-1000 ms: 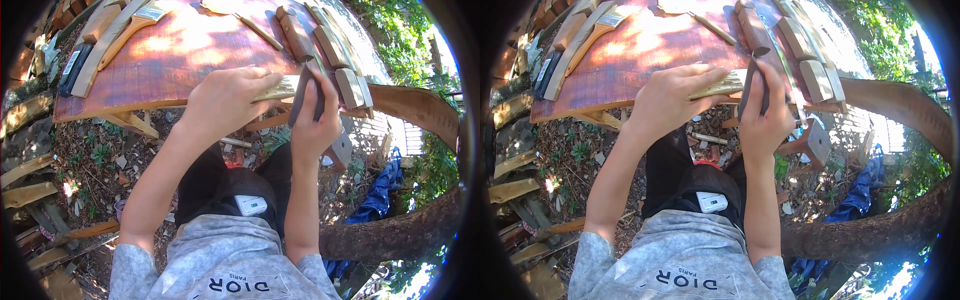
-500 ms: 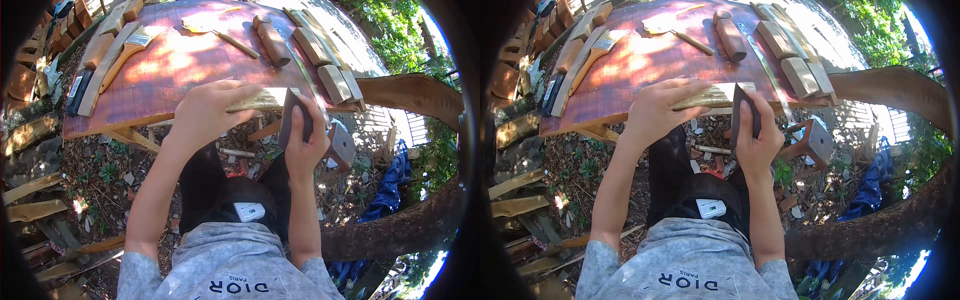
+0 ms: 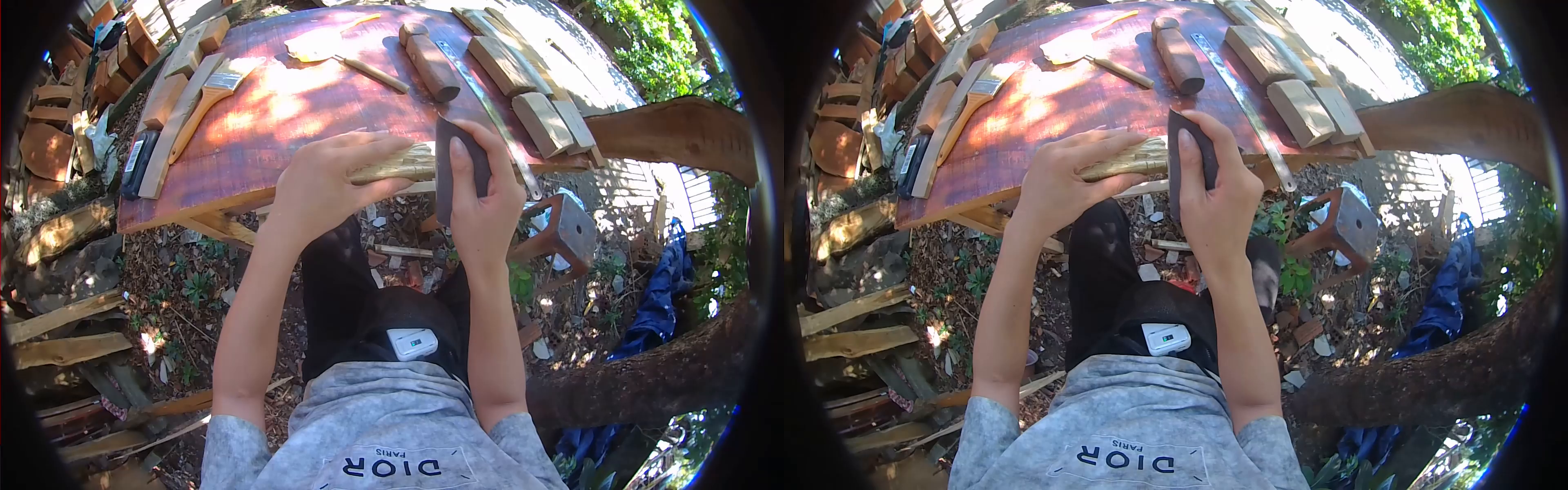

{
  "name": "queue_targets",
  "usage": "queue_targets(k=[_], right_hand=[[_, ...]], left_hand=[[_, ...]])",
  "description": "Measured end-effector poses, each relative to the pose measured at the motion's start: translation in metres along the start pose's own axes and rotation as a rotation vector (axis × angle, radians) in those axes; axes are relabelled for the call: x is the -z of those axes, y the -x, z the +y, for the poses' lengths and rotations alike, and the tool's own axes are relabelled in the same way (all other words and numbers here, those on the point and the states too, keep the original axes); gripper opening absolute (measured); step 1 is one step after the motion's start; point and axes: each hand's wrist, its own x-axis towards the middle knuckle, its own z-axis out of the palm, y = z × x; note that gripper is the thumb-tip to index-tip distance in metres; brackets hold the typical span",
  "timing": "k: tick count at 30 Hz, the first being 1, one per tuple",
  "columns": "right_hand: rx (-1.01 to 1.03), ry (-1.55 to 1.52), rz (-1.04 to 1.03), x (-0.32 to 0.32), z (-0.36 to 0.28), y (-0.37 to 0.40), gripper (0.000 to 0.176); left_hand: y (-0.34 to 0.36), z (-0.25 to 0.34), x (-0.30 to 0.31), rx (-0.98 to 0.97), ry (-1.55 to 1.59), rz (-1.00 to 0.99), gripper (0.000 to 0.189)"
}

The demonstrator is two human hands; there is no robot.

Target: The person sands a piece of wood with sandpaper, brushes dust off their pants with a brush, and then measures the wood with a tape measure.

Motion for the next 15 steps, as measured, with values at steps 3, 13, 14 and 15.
queue_targets(k=[3,13,14,15], right_hand=[[-0.011,0.099,-0.021,0.0,-0.005,-0.002,0.02],[0.057,0.037,-0.135,0.037,0.014,0.061,0.028],[0.027,0.032,-0.133,0.039,0.02,0.066,0.028],[0.007,0.002,-0.101,0.041,0.022,0.066,0.028]], left_hand=[[-0.001,-0.001,-0.001,-0.007,0.072,-0.01,0.056],[-0.006,0.007,-0.006,0.062,0.066,-0.01,0.054],[-0.006,0.008,-0.005,0.069,0.088,-0.018,0.054],[-0.007,0.009,-0.004,0.078,0.106,-0.023,0.054]])
